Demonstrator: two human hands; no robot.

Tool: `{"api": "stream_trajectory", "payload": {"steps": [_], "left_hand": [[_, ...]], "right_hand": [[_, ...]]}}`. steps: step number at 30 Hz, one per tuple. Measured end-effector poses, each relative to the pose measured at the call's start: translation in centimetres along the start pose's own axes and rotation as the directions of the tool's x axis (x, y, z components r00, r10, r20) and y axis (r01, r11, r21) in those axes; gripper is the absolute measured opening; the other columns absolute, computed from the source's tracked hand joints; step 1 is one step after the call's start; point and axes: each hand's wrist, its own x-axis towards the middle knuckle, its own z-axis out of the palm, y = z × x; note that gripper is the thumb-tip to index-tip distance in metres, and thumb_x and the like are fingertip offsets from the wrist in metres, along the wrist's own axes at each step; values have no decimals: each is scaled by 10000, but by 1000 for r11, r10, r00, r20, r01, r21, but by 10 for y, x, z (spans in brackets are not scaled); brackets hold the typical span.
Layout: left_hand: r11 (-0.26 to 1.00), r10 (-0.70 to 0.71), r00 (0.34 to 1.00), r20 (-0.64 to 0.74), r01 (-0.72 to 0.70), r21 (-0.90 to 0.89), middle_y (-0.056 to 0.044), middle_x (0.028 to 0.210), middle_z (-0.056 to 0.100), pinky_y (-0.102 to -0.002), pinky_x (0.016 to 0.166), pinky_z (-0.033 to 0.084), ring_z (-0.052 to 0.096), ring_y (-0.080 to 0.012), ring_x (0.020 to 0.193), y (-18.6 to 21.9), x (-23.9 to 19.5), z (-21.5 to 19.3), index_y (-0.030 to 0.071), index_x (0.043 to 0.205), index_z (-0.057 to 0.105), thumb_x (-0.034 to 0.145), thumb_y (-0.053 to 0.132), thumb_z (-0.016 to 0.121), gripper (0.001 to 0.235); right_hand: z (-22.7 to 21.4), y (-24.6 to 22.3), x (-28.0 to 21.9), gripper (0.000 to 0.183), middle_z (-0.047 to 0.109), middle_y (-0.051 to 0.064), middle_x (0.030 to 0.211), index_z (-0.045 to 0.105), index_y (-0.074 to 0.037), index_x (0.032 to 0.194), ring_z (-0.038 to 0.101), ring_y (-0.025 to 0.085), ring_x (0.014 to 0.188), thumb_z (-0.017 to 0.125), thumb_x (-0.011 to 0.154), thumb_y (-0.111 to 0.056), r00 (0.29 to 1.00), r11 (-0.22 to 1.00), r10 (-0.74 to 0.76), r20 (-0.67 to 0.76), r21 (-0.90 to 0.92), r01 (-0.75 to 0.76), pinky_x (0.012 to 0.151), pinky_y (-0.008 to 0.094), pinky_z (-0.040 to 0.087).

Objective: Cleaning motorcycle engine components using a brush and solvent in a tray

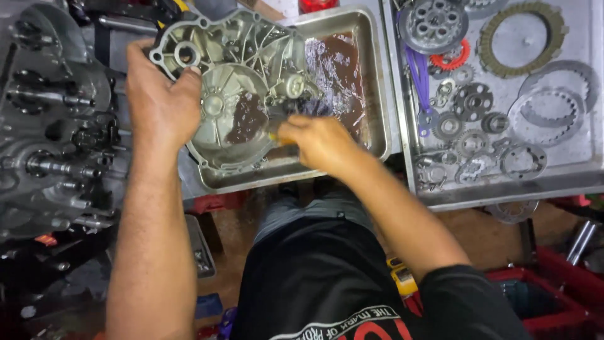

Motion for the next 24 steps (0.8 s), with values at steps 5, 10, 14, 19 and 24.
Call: {"api": "stream_trajectory", "payload": {"steps": [5, 10, 14, 19, 24], "left_hand": [[999, -22, 1000, 5, 23, -48, -144, 1087, 686, -380, 811, 542, 683, -257, 945, 10, -4, -4, 29, 1207, 443, 903, 13, 671, 381], [994, -109, 994, 17, 109, -12, -99, 1070, 717, -371, 774, 541, 697, -233, 906, 12, -6, -5, 66, 1202, 460, 886, 59, 681, 385], [1000, -22, 1000, 0, 22, -13, -110, 1040, 724, -394, 762, 542, 698, -262, 867, 16, -12, -7, 55, 1188, 468, 890, 79, 684, 369], [1000, 21, 1000, -15, -21, -6, -104, 1031, 744, -387, 783, 542, 717, -272, 871, 16, -14, -5, 66, 1213, 469, 885, 108, 691, 398], [997, 72, 997, -31, -73, -19, -115, 1024, 714, -389, 804, 524, 689, -278, 874, 16, -19, -5, 63, 1194, 468, 883, 96, 669, 373]], "right_hand": [[-15, -2, -10, 486, 737, 171, 1276, 751, -127, 1056, 797, 188, 810, 643, 706, 192, 988, 988, 153, 5, -33, -153, 495, 221, 677], [-16, -17, -11, 197, 772, 61, 1101, 747, -101, 1158, 743, 159, 889, 695, 970, -134, 992, 873, 129, 12, 472, -119, 833, 265, 622], [-17, 3, -15, 180, 752, 115, 1176, 749, -93, 1100, 757, 252, 978, 716, 961, -202, 994, 980, 103, -45, 176, -93, 974, 397, 600], [24, -36, 14, 226, 760, 65, 1147, 738, -135, 1132, 757, 259, 965, 763, 924, -222, 987, 953, -97, -125, 273, 128, 873, 393, 616], [69, -41, 44, 219, 752, 37, 1200, 734, -120, 1171, 701, 154, 1125, 719, 956, -160, 979, 590, 190, -75, 805, -53, 1051, 272, 515]]}}
